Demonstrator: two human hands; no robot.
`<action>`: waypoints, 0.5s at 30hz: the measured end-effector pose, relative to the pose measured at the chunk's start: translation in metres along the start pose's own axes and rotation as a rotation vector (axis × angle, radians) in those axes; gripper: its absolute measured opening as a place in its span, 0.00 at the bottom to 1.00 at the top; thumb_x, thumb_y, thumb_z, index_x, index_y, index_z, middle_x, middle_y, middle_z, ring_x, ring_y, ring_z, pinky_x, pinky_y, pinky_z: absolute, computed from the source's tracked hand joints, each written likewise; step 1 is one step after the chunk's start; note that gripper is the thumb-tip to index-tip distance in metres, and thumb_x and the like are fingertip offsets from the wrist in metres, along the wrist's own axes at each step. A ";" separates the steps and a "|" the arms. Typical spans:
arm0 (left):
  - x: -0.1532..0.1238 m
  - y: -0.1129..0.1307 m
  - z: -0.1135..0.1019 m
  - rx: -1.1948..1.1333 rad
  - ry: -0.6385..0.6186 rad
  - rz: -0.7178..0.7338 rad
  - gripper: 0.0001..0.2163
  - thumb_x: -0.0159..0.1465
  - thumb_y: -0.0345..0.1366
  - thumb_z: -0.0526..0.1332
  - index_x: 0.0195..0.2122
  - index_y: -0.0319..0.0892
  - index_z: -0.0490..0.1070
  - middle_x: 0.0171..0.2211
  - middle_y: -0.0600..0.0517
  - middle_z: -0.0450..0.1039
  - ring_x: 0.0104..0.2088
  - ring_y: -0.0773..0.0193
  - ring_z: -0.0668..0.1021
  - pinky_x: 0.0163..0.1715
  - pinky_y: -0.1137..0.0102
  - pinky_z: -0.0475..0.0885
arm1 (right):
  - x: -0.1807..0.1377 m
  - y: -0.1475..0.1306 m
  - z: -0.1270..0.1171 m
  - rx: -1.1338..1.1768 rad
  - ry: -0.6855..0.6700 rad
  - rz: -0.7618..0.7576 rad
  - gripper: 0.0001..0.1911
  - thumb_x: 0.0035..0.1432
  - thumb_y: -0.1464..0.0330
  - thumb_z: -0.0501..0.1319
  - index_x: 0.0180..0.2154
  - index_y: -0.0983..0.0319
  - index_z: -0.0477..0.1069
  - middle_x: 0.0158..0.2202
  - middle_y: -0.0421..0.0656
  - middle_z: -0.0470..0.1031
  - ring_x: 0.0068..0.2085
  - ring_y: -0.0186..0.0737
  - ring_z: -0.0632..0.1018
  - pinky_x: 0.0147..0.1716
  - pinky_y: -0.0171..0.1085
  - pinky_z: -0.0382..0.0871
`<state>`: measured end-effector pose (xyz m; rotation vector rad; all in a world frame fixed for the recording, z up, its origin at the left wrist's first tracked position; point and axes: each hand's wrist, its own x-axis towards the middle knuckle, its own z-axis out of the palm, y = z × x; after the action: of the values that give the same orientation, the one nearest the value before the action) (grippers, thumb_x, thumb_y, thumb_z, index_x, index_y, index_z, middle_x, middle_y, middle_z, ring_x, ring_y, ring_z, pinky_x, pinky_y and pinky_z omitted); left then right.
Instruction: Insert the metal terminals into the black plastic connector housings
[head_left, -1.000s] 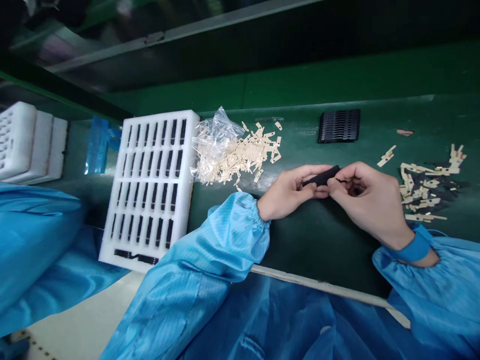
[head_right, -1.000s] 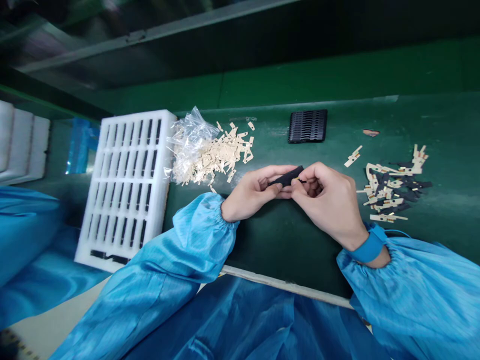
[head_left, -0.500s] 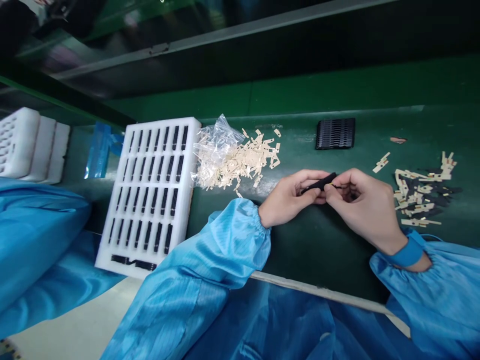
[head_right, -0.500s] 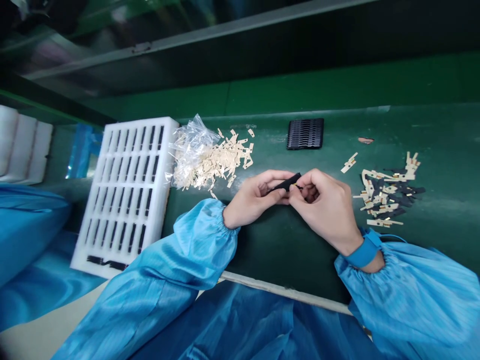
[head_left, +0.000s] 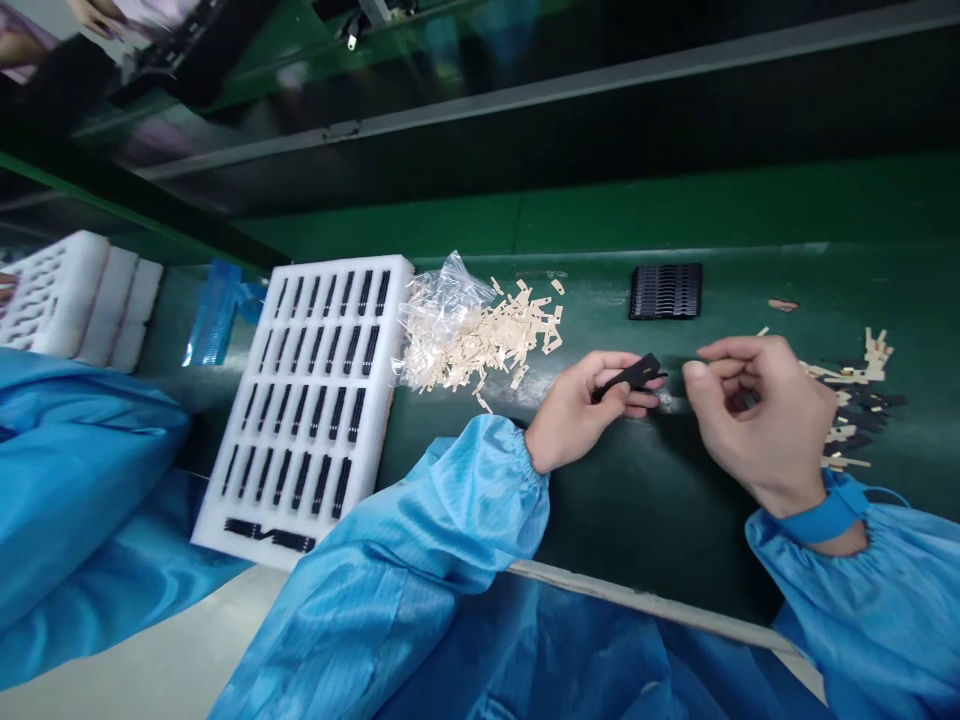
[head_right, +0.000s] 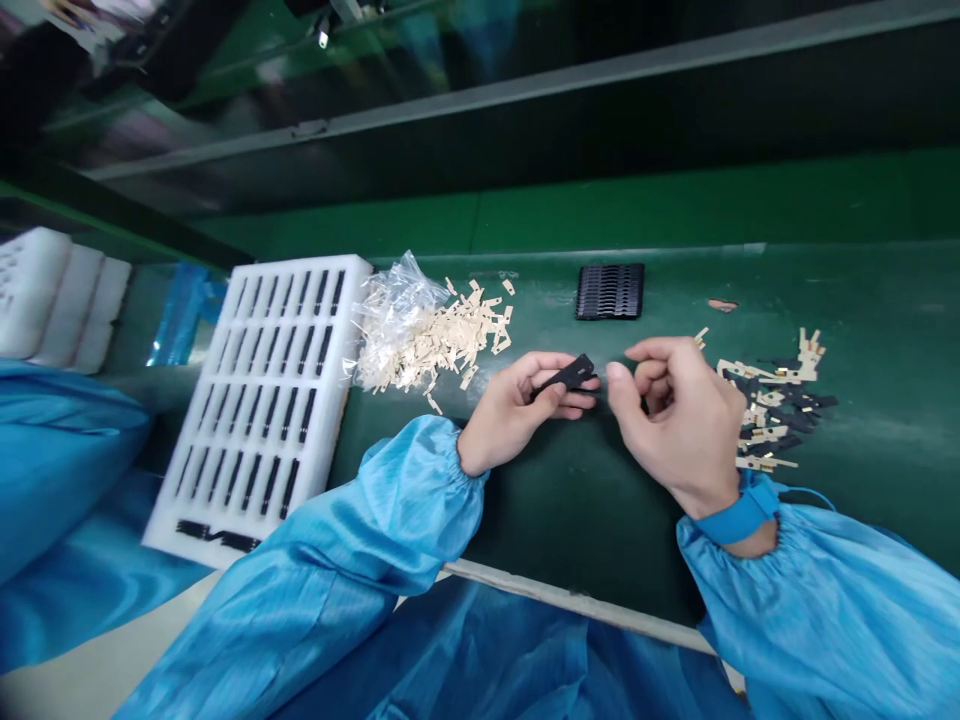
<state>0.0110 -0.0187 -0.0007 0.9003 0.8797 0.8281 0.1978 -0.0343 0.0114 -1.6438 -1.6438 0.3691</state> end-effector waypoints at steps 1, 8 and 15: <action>0.000 0.001 0.000 -0.016 0.005 -0.009 0.21 0.66 0.45 0.68 0.55 0.39 0.69 0.47 0.42 0.81 0.44 0.56 0.85 0.46 0.64 0.80 | 0.000 -0.001 -0.001 0.048 0.032 0.018 0.11 0.63 0.59 0.65 0.42 0.59 0.73 0.25 0.38 0.74 0.22 0.35 0.73 0.22 0.35 0.67; 0.003 0.007 -0.004 -0.027 0.064 0.054 0.16 0.67 0.45 0.66 0.48 0.37 0.71 0.42 0.42 0.83 0.43 0.60 0.85 0.46 0.66 0.78 | -0.002 -0.001 0.000 0.132 0.027 0.008 0.07 0.65 0.62 0.64 0.35 0.58 0.73 0.25 0.40 0.75 0.22 0.36 0.72 0.22 0.37 0.67; 0.001 0.005 -0.001 0.090 0.043 0.046 0.12 0.66 0.37 0.67 0.47 0.39 0.69 0.41 0.45 0.83 0.38 0.64 0.84 0.43 0.69 0.77 | 0.001 -0.001 0.004 0.195 -0.105 -0.067 0.05 0.64 0.67 0.65 0.42 0.58 0.76 0.32 0.39 0.73 0.26 0.33 0.71 0.27 0.36 0.68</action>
<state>0.0096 -0.0155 0.0029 0.9874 0.9431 0.8553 0.1941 -0.0321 0.0101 -1.4420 -1.6786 0.5718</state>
